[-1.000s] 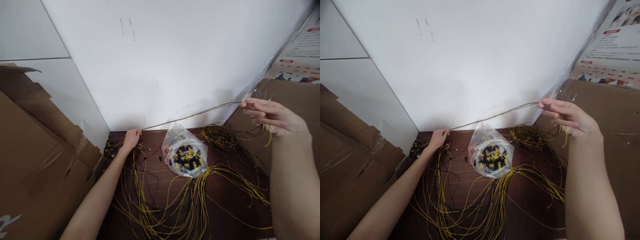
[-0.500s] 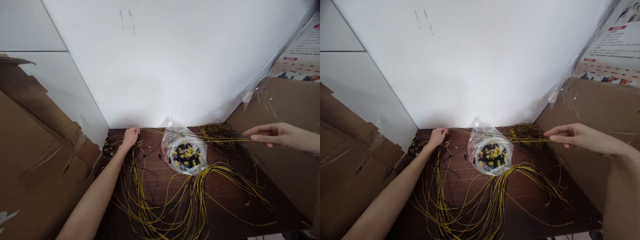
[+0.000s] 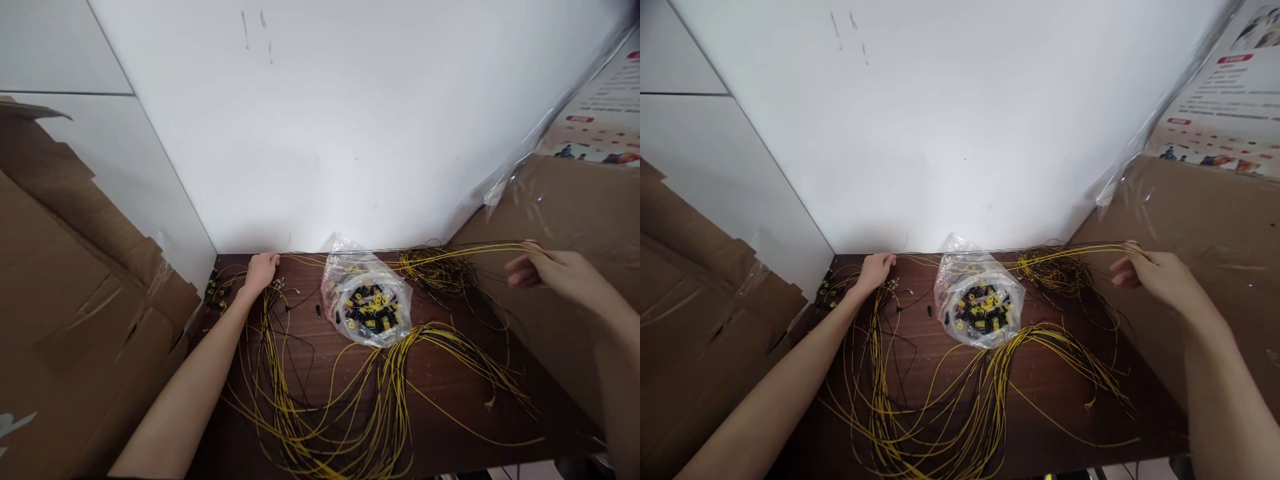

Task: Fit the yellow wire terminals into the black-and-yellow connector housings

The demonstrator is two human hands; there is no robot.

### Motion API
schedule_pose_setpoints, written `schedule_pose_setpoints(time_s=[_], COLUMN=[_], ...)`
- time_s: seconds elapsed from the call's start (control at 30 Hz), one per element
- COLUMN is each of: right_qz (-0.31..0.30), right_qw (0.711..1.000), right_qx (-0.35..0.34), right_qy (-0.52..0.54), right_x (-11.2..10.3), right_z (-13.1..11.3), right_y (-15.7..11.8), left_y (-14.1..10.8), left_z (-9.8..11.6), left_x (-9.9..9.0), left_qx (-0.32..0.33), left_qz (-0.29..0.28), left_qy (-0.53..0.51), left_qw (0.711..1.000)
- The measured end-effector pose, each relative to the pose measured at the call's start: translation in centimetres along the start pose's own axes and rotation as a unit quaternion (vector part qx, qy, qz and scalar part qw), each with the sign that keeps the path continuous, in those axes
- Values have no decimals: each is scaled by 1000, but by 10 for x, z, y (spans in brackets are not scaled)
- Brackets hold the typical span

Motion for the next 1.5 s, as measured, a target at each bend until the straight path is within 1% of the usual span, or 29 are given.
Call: schedule_pose_setpoints(time_s=[0.03,0.1,0.17,0.2,0.33,0.4,0.43,0.5,0.57,0.6,0.67,0.73,0.77,0.8,0.83,0.9,0.97,1.03,1.1,1.13,1.17,1.2,1.23,1.27,1.3,1.33,1.4,1.47,1.5], right_qz=[-20,-31,-40,-57,-158,-192,-203,-215,-202,-183,-120,-59,-44,-41,-52,-97,-131,-144,-131,-125,-118,-117,-118,-119,-112,-99,-93,-98,-101], right_qw=[997,988,980,974,939,927,925,930,948,959,977,983,982,980,978,973,974,980,983,981,977,971,966,962,956,950,931,913,904], right_qx=[53,118,158,180,272,292,290,258,206,178,136,122,119,115,108,75,38,-14,-94,-136,-176,-208,-220,-219,-215,-209,-207,-233,-256], right_qy=[48,99,117,123,141,140,140,148,137,125,111,124,140,157,174,196,180,137,86,54,22,-13,-58,-111,-162,-211,-287,-320,-326], right_x=[3,7,10,13,27,30,30,29,25,22,15,10,9,9,11,17,26,35,45,50,55,61,67,72,77,80,88,97,101], right_z=[-2,-7,-11,-12,-12,-8,-5,-2,-1,-1,-2,-4,-5,-7,-10,-17,-23,-29,-36,-41,-47,-53,-59,-65,-72,-80,-99,-119,-128], right_y=[-4,-10,-15,-18,-28,-31,-31,-30,-27,-26,-23,-25,-27,-31,-35,-45,-53,-58,-60,-62,-65,-69,-74,-80,-87,-94,-111,-128,-136], left_y=[0,0,0,0,1,1,1,2,2,2,2,2,1,1,1,0,1,3,3,1,-2,-8,-16,-25,-37,-48,-69,-85,-89], left_z=[0,0,0,0,0,0,-1,-1,-1,-1,0,1,2,3,5,9,16,28,48,62,79,99,121,143,165,183,209,222,224], left_x=[0,0,1,1,1,1,1,2,2,2,1,1,0,-1,-1,-3,-7,-13,-26,-34,-42,-49,-55,-59,-60,-60,-55,-45,-40], left_qx=[0,-1,-2,-3,-9,-11,-12,-12,-13,-14,-17,-18,-18,-16,-13,-1,13,25,37,44,60,86,121,159,192,206,181,152,134], left_qz=[0,0,-1,-2,-4,-7,-9,-12,-15,-16,-17,-20,-22,-27,-34,-52,-66,-57,0,38,73,100,110,93,51,5,-64,-124,-144], left_qy=[1,2,4,5,10,13,14,16,18,20,25,31,34,36,37,41,49,72,117,115,88,39,-27,-103,-172,-227,-288,-300,-296], left_qw=[1000,1000,1000,1000,1000,1000,1000,1000,1000,1000,999,999,999,999,999,998,996,995,992,992,992,991,986,977,965,952,938,934,935])
Point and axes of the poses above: each hand's wrist, its own y-axis towards the middle knuckle, its own x-axis out of the palm, z = x × y, the point moved 4 cm from there along y, towards the middle knuckle, and after that the axes turned 12 degrees about z, right-handed, at the moved point
